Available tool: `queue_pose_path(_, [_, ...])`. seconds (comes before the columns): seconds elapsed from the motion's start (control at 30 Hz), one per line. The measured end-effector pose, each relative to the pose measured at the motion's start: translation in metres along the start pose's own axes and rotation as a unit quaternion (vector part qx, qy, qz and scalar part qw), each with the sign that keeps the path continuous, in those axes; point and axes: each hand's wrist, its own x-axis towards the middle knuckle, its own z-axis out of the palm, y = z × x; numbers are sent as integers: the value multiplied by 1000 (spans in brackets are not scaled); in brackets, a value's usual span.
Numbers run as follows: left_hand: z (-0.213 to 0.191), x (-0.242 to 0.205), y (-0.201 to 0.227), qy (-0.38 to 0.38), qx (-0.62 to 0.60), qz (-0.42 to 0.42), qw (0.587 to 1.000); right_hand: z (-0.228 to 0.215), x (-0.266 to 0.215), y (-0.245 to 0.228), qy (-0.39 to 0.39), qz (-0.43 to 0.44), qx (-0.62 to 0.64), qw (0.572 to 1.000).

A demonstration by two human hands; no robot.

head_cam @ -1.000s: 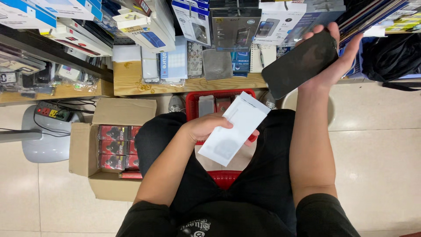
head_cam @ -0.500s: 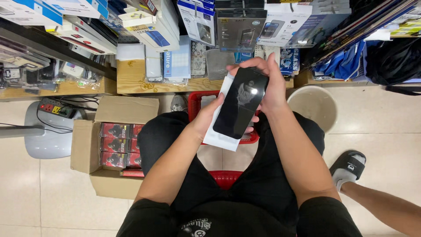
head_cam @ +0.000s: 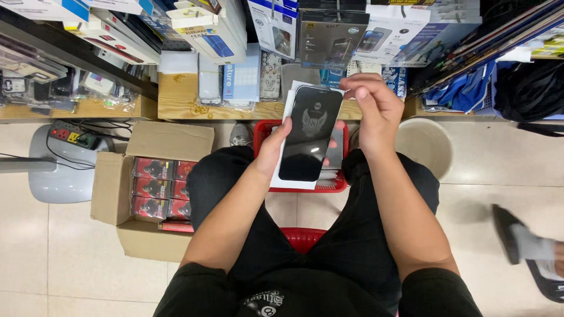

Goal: The person takes screen protectors out of their packaging, looks at them while turning them over, and then places them into a red plastic basket.

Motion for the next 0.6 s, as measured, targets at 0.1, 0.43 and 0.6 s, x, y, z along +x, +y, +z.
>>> queue_pose_path(0.1, [-9,4,-4,-7,-25,36,999,7,-1,-18,-17,-21,-44,999])
queue_pose_path(0.43, [-24,-3,-5,-40,-26,43,998,3,-7,-28,-195,-142,-292,925])
queue_pose_path(0.6, [-57,-2,-19,99,-73,65,990,1,-6,-22,-195,-188,-351,897])
